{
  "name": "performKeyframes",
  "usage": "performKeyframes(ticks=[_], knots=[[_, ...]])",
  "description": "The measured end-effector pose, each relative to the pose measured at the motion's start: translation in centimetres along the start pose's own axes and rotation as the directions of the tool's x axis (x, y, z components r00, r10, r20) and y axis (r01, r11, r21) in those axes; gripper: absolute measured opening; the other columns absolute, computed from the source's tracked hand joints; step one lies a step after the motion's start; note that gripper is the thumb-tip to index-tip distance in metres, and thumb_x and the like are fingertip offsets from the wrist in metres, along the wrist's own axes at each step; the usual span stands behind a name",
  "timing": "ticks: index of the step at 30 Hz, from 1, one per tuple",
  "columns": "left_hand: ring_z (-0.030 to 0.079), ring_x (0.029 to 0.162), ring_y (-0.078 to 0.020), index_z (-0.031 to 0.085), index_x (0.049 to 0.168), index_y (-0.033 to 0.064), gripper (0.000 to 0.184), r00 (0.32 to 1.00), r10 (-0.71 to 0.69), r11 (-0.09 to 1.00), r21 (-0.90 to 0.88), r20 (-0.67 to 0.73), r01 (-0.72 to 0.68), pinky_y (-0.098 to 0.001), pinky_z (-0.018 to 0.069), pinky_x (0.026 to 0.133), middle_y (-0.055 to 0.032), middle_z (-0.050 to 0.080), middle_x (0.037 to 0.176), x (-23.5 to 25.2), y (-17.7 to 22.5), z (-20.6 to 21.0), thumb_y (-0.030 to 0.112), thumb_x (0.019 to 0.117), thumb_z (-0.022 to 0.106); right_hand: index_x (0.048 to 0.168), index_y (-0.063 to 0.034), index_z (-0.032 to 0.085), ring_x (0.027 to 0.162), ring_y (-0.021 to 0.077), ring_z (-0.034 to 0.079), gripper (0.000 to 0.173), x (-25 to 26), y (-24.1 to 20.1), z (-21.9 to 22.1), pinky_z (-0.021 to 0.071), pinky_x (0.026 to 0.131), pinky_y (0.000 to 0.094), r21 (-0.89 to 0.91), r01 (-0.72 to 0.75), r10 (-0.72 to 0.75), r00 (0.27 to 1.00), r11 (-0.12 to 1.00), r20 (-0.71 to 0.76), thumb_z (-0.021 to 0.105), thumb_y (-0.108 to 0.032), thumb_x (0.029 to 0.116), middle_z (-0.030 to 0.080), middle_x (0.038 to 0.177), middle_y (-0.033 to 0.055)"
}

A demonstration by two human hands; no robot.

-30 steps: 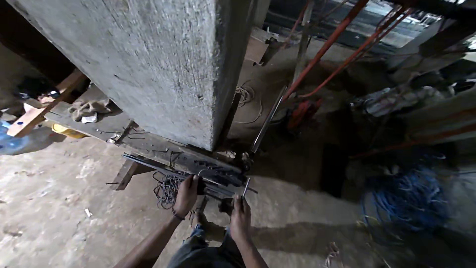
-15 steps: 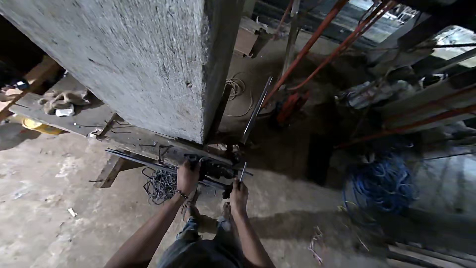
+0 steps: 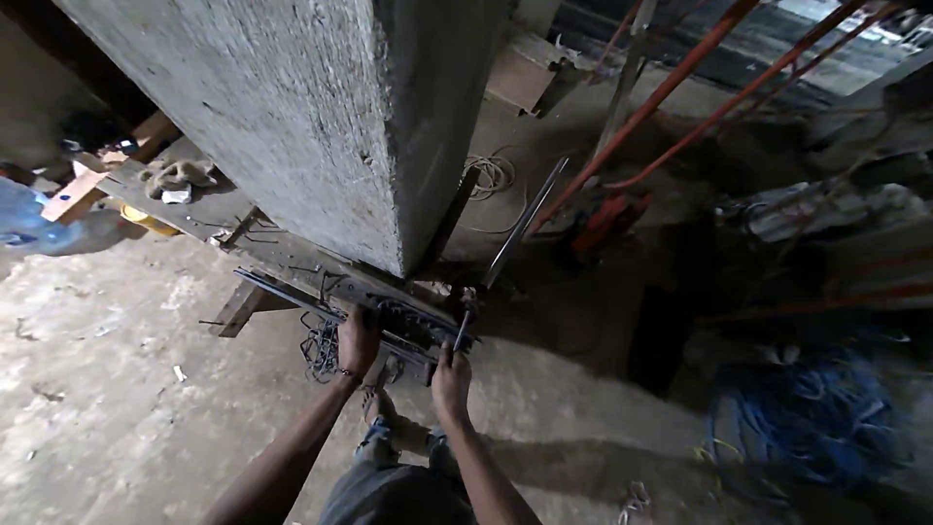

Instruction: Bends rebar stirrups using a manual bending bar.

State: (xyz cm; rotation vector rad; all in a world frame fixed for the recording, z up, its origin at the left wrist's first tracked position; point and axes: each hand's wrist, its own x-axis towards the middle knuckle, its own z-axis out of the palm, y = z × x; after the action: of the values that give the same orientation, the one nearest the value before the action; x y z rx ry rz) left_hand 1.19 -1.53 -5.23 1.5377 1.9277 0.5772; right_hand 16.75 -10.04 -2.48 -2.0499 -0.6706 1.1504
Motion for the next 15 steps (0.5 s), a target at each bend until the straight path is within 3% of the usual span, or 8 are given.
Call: performKeyframes(ticks=[2, 4, 7, 8, 9, 11, 13, 15], knots=[[0.072, 0.093, -0.0352, 0.066, 0.118, -0.0007, 0.036, 0.999, 0.022, 0.998, 0.061, 0.024, -0.023, -0.0549, 0.0557, 0.087, -0.0195, 0.073, 0.098, 0.2, 0.4, -0.4, 0.031, 0.1033, 0.059, 0.105, 0.004, 0.063, 0.063, 0.0208, 0.066, 0.043, 0.3, 0.7, -0.3, 0.0591, 0.064, 0.0376, -0.084, 0.023, -0.022, 1.0, 0.996, 0.008, 0.039, -0.03, 0.1133, 0.065, 0.075, 0.0123], [0.071, 0.098, -0.0389, 0.065, 0.121, 0.0004, 0.039, 0.99, 0.006, 0.974, 0.222, 0.139, -0.037, -0.0582, 0.0546, 0.089, -0.0221, 0.072, 0.102, 0.4, 1.5, -1.6, 0.034, 0.1049, 0.056, 0.106, 0.0046, 0.065, 0.067, 0.0237, 0.067, 0.043, 0.2, 1.3, -0.6, 0.0588, 0.068, 0.0407, -0.143, 0.034, -0.03, 0.999, 0.989, 0.027, 0.04, -0.029, 0.113, 0.065, 0.078, 0.0144], [0.068, 0.105, -0.0458, 0.066, 0.122, 0.0022, 0.042, 0.959, -0.062, 0.816, 0.567, 0.275, -0.11, -0.0637, 0.0528, 0.085, -0.0254, 0.07, 0.112, -1.1, 4.6, -3.7, 0.036, 0.1091, 0.043, 0.107, 0.0044, 0.066, 0.066, 0.0231, 0.067, 0.04, 0.6, 1.7, -0.3, 0.0589, 0.067, 0.0405, -0.126, -0.013, 0.019, 0.999, 0.992, 0.051, 0.041, -0.026, 0.1124, 0.066, 0.079, 0.014], [0.069, 0.105, -0.0447, 0.068, 0.121, 0.0032, 0.041, 0.958, 0.024, 0.793, 0.579, 0.284, -0.191, -0.0622, 0.0536, 0.084, -0.0241, 0.07, 0.112, -2.1, 4.9, -3.7, 0.034, 0.1094, 0.043, 0.108, 0.0046, 0.065, 0.065, 0.0223, 0.066, 0.039, 0.6, 1.7, -0.2, 0.0586, 0.065, 0.0396, -0.107, -0.021, 0.028, 0.998, 0.994, 0.061, 0.041, -0.025, 0.1124, 0.066, 0.078, 0.0137], [0.07, 0.105, -0.0418, 0.07, 0.119, 0.0044, 0.036, 0.937, 0.203, 0.78, 0.532, 0.283, -0.33, -0.0587, 0.0554, 0.085, -0.0213, 0.071, 0.112, -3.3, 4.2, -3.2, 0.028, 0.1079, 0.046, 0.109, 0.0052, 0.066, 0.064, 0.0221, 0.065, 0.038, 0.6, 1.7, -0.3, 0.0587, 0.064, 0.0392, -0.095, -0.018, 0.026, 0.997, 0.995, 0.075, 0.041, -0.024, 0.1124, 0.066, 0.079, 0.014], [0.066, 0.115, -0.0391, 0.072, 0.117, 0.0051, 0.028, 0.786, 0.524, 0.714, 0.332, 0.329, -0.616, -0.0555, 0.052, 0.098, -0.0179, 0.07, 0.121, -5.1, 1.9, -0.8, 0.018, 0.1029, 0.051, 0.109, 0.0038, 0.065, 0.063, 0.0208, 0.064, 0.038, 0.7, 1.9, -0.6, 0.0578, 0.063, 0.0379, -0.096, -0.03, 0.041, 0.992, 0.995, 0.122, 0.041, -0.025, 0.1122, 0.064, 0.078, 0.0128], [0.065, 0.12, -0.0373, 0.072, 0.118, 0.0056, 0.032, 0.654, 0.67, 0.62, 0.22, 0.351, -0.753, -0.0544, 0.0494, 0.105, -0.0159, 0.07, 0.124, -6.6, 0.1, 1.9, 0.024, 0.1046, 0.05, 0.116, 0.0052, 0.065, 0.077, 0.025, 0.068, 0.04, 0.8, 1.6, -2.8, 0.0583, 0.076, 0.0425, -0.165, -0.03, 0.08, 0.949, 0.986, 0.305, 0.043, -0.027, 0.1114, 0.068, 0.091, 0.0174], [0.066, 0.118, -0.0352, 0.071, 0.116, 0.0079, 0.037, 0.619, 0.704, 0.583, 0.215, 0.348, -0.783, -0.0526, 0.0487, 0.106, -0.0146, 0.071, 0.118, -7.2, -0.2, 3.4, 0.034, 0.1063, 0.047, 0.114, 0.0004, 0.067, 0.08, 0.0209, 0.072, 0.05, 1.4, 1.0, -7.2, 0.0611, 0.077, 0.0404, -0.322, 0.066, 0.113, 0.853, 0.945, 0.509, 0.051, -0.046, 0.1071, 0.072, 0.094, 0.0129]])
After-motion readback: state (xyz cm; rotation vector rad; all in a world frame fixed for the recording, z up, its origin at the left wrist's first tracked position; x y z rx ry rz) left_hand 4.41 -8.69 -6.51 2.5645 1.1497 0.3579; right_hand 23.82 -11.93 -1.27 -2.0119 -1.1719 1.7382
